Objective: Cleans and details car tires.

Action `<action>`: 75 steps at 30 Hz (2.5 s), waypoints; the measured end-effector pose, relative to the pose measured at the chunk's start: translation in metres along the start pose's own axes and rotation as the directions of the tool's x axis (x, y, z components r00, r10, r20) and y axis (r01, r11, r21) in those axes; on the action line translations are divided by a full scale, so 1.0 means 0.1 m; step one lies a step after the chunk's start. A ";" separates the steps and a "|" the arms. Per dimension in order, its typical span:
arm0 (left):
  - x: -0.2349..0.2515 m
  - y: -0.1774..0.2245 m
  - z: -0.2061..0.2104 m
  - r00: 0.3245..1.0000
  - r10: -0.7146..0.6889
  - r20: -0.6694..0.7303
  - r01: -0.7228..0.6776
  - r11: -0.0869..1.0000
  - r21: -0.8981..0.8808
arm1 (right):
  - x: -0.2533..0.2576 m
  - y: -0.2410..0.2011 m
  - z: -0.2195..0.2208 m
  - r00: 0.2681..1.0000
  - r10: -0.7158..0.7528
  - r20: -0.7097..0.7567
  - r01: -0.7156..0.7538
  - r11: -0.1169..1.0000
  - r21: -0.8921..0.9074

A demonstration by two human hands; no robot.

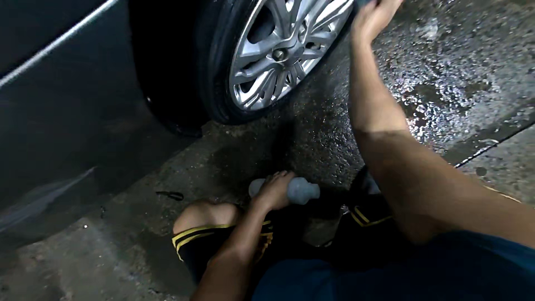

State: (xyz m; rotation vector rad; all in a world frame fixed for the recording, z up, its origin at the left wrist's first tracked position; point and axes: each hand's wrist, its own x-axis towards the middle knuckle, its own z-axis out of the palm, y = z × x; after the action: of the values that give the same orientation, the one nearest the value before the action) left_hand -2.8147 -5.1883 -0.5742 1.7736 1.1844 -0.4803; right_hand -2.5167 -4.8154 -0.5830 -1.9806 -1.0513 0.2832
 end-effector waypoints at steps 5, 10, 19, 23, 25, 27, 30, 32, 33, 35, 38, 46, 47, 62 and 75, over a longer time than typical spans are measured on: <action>-0.09 0.38 0.09 0.999 -0.007 -0.040 0.007 1.000 0.015 | -1.90 0.42 0.71 0.510 0.563 0.650 -0.754 0.656 0.024; -0.55 1.06 0.05 0.997 -0.070 0.033 0.074 0.983 -0.166 | -3.22 -0.83 0.23 -0.146 0.306 0.941 -0.976 0.113 -0.189; -1.39 2.40 -0.93 0.990 -0.136 -0.045 0.120 0.960 -0.254 | -0.98 -2.35 -2.61 0.192 0.138 0.972 -0.978 -0.055 0.202; -1.53 3.33 -1.93 0.996 -0.080 -0.035 0.073 0.982 -0.173 | 0.58 -1.52 -4.13 0.413 0.425 0.805 -0.875 -0.058 0.480; -1.47 3.92 -2.45 0.996 -0.060 -0.062 0.052 0.990 -0.133 | 1.09 -1.06 -5.16 0.425 0.455 0.783 -0.879 0.002 0.477; -1.31 4.53 -2.95 0.992 -0.055 -0.114 0.046 0.996 -0.078 | 1.47 -0.77 -6.12 0.439 0.493 0.751 -0.884 0.087 0.459; -0.88 5.46 -3.51 0.974 0.009 -0.226 -0.007 1.000 0.013 | 1.88 -0.48 -7.11 0.481 0.553 0.680 -0.859 0.139 0.494; -0.53 6.10 -3.85 0.961 0.088 -0.261 -0.065 0.993 0.098 | 2.08 -0.32 -7.46 0.472 0.566 0.676 -0.849 0.085 0.521; -0.33 6.44 -4.04 0.953 0.137 -0.270 -0.097 0.983 0.155 | 2.22 -0.23 -7.56 0.464 0.555 0.690 -0.846 0.049 0.530; 0.10 7.17 -4.43 0.930 0.243 -0.276 -0.162 0.944 0.287 | 2.58 -0.08 -7.70 0.462 0.524 0.716 -0.837 -0.010 0.547; 0.79 8.39 -5.11 0.879 0.387 -0.278 -0.208 0.837 0.507 | 3.41 0.04 -7.86 0.513 0.467 0.721 -0.803 -0.037 0.595; 2.06 12.11 -6.63 0.616 0.788 0.010 -0.366 0.275 0.889 | 5.93 0.22 -8.98 0.712 0.363 0.602 -0.590 -0.156 0.792; 2.14 12.58 -6.74 0.559 0.826 0.075 -0.399 0.188 0.898 | 6.22 0.30 -9.16 0.737 0.353 0.576 -0.562 -0.152 0.813; 3.59 18.07 -7.96 0.222 0.866 0.448 -0.005 -0.458 0.889 | 11.14 1.85 -11.54 0.904 -0.053 0.424 -0.425 -0.212 0.880; 5.96 20.30 -9.82 0.402 0.809 0.430 0.124 -0.513 0.849 | 15.38 2.58 -11.33 0.848 -0.288 0.444 -0.514 -0.245 0.822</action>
State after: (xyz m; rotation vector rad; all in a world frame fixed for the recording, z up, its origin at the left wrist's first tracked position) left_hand -0.9267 -4.2796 0.4507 3.9690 -0.6274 -0.0056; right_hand -0.8054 -4.3718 0.1850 -0.2685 -0.3849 1.4012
